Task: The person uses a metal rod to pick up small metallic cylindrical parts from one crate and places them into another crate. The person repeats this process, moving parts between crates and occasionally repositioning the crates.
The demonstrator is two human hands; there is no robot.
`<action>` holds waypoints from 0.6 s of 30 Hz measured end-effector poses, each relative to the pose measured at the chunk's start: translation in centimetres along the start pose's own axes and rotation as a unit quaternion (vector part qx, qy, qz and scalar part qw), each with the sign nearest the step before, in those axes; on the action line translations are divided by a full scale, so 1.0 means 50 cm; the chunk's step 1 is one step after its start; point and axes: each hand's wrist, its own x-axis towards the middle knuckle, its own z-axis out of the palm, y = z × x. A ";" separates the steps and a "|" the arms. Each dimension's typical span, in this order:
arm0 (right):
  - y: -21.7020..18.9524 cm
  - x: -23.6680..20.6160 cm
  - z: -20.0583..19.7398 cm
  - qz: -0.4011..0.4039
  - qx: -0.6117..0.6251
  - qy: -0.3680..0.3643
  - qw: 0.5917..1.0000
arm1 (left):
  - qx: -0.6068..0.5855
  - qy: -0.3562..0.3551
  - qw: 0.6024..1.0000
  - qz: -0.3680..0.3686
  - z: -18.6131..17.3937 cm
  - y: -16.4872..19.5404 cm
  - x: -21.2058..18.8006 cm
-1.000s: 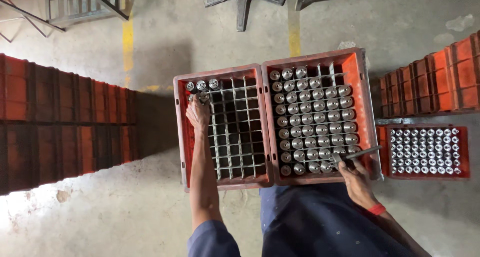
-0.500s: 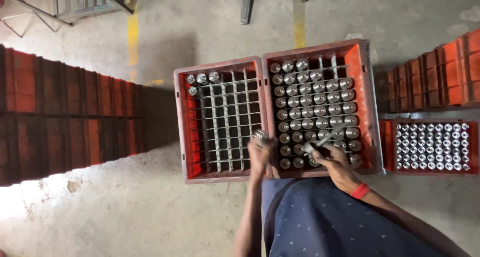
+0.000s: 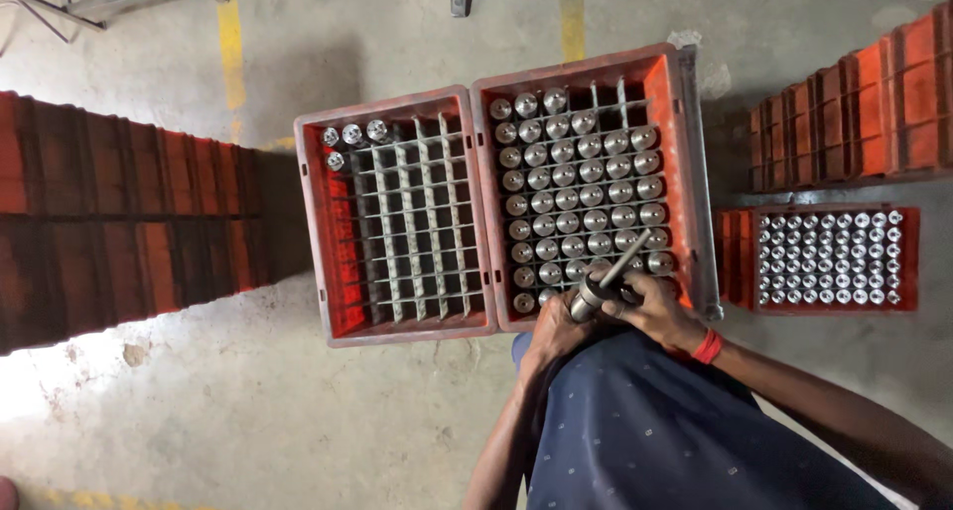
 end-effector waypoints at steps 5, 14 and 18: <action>0.026 -0.012 -0.052 0.004 0.020 0.031 0.999 | 0.032 -0.040 0.998 -0.027 0.022 0.026 0.036; 0.069 -0.022 -0.158 -0.034 0.203 0.254 0.945 | 0.367 -0.033 0.927 0.070 0.035 0.012 0.217; 0.122 -0.031 -0.219 -0.147 0.269 0.366 0.879 | 0.355 0.127 0.925 0.050 -0.070 0.044 0.377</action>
